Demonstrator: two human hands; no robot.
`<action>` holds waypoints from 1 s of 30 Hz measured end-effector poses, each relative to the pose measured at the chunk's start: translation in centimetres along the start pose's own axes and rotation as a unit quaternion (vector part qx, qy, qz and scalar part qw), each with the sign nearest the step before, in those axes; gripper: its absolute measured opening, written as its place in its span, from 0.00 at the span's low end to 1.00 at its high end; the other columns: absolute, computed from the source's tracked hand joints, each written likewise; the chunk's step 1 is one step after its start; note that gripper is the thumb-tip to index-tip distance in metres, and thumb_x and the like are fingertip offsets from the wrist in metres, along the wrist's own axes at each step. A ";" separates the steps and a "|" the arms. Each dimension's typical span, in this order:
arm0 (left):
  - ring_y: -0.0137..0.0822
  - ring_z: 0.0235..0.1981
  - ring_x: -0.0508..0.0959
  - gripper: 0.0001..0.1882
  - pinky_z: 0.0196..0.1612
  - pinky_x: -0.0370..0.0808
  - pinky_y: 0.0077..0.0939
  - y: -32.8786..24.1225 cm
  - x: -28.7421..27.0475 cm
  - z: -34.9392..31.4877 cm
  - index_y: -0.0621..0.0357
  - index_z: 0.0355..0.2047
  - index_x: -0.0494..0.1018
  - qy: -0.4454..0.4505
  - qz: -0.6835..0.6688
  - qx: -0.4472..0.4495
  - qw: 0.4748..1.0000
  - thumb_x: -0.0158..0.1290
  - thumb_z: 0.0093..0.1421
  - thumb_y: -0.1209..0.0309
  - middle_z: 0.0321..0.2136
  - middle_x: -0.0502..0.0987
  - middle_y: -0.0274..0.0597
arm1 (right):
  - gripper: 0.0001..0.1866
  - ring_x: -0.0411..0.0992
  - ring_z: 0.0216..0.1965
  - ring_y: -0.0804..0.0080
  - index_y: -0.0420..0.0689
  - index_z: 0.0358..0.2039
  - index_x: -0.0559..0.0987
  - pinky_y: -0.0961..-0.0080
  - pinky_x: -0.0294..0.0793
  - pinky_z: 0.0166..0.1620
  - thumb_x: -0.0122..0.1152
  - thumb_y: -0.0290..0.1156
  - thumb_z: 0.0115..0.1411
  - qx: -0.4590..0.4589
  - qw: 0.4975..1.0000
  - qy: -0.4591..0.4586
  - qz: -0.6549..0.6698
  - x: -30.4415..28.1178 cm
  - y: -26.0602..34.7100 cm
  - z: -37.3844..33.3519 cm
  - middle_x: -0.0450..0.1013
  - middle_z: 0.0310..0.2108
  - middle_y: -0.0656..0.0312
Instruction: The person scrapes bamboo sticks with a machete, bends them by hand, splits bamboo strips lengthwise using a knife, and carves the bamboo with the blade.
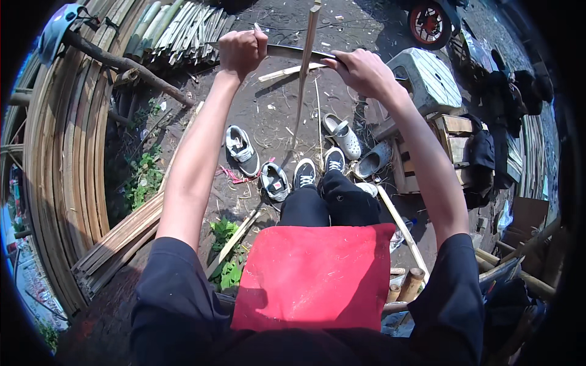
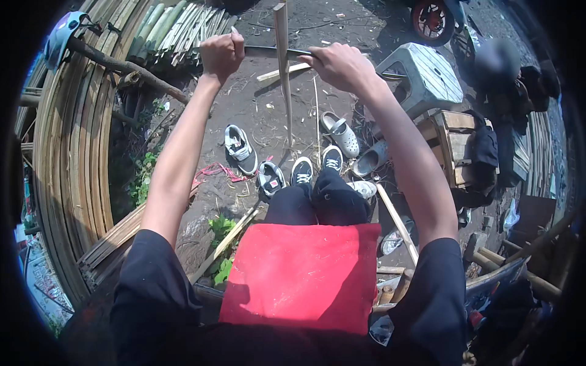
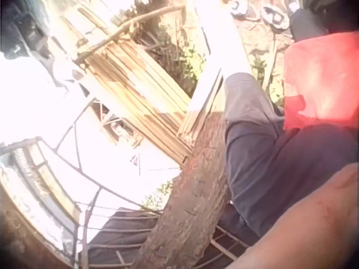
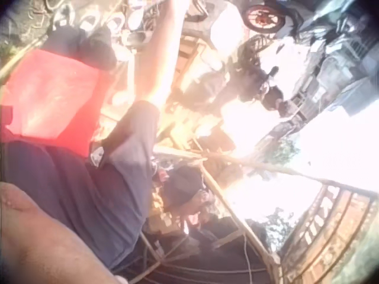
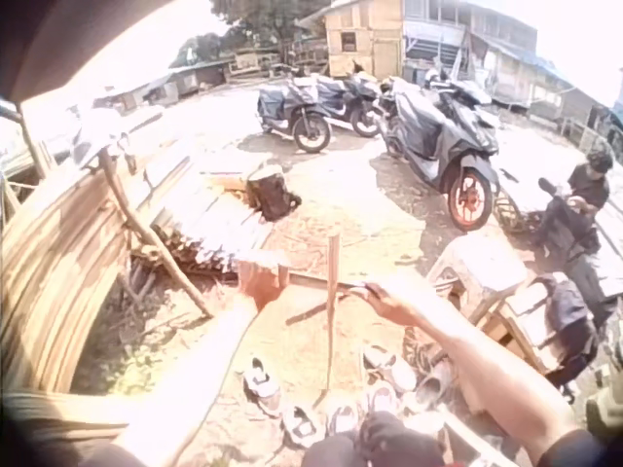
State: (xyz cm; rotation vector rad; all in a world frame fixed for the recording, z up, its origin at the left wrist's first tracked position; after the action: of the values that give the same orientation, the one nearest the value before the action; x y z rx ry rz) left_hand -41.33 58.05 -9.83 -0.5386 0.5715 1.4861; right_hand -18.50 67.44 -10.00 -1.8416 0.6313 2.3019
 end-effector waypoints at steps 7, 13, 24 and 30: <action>0.47 0.14 0.74 0.18 0.21 0.70 0.38 -1.9 -1.8 -7.2 0.56 0.11 0.69 -0.083 -0.018 -0.071 0.994 0.49 0.58 0.70 0.12 0.73 0.47 | 0.18 0.74 0.25 0.44 0.45 0.41 0.82 0.52 0.73 0.31 0.51 0.46 0.69 0.005 0.999 0.045 -0.016 3.9 2.5 -3.3 0.74 0.21 0.46; 0.50 0.16 0.74 0.19 0.22 0.70 0.40 1.1 -2.3 -4.2 0.59 0.12 0.69 -0.058 0.025 -0.060 0.996 0.47 0.61 0.71 0.14 0.73 0.48 | 0.20 0.74 0.24 0.46 0.45 0.40 0.81 0.53 0.72 0.28 0.49 0.49 0.70 0.000 1.000 0.023 0.019 0.8 2.6 0.2 0.74 0.20 0.49; 0.48 0.20 0.76 0.17 0.27 0.74 0.40 -1.2 1.0 -13.3 0.56 0.16 0.72 0.058 0.000 -0.116 0.992 0.46 0.61 0.67 0.17 0.75 0.46 | 0.23 0.76 0.28 0.41 0.44 0.35 0.79 0.49 0.76 0.33 0.47 0.52 0.70 0.019 0.995 0.094 0.008 8.5 3.3 -4.1 0.76 0.22 0.46; 0.48 0.17 0.77 0.18 0.25 0.74 0.40 -3.1 -0.1 -14.2 0.57 0.13 0.72 0.034 -0.017 -0.123 0.992 0.46 0.60 0.67 0.15 0.76 0.46 | 0.27 0.78 0.32 0.41 0.45 0.42 0.82 0.50 0.78 0.37 0.45 0.56 0.70 0.046 0.988 0.139 0.045 7.6 3.7 -6.1 0.77 0.26 0.44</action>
State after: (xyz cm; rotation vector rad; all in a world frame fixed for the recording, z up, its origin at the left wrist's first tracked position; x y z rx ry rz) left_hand -38.55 48.63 -20.56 -0.7899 0.4328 1.5202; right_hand -16.18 60.51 -17.45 -2.1498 0.8584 2.0423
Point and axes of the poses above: each hand's wrist, its own z-axis towards the middle knuckle, its own x-axis out of the palm, y = z × x, the point moved 5 cm from there along z, towards the middle knuckle
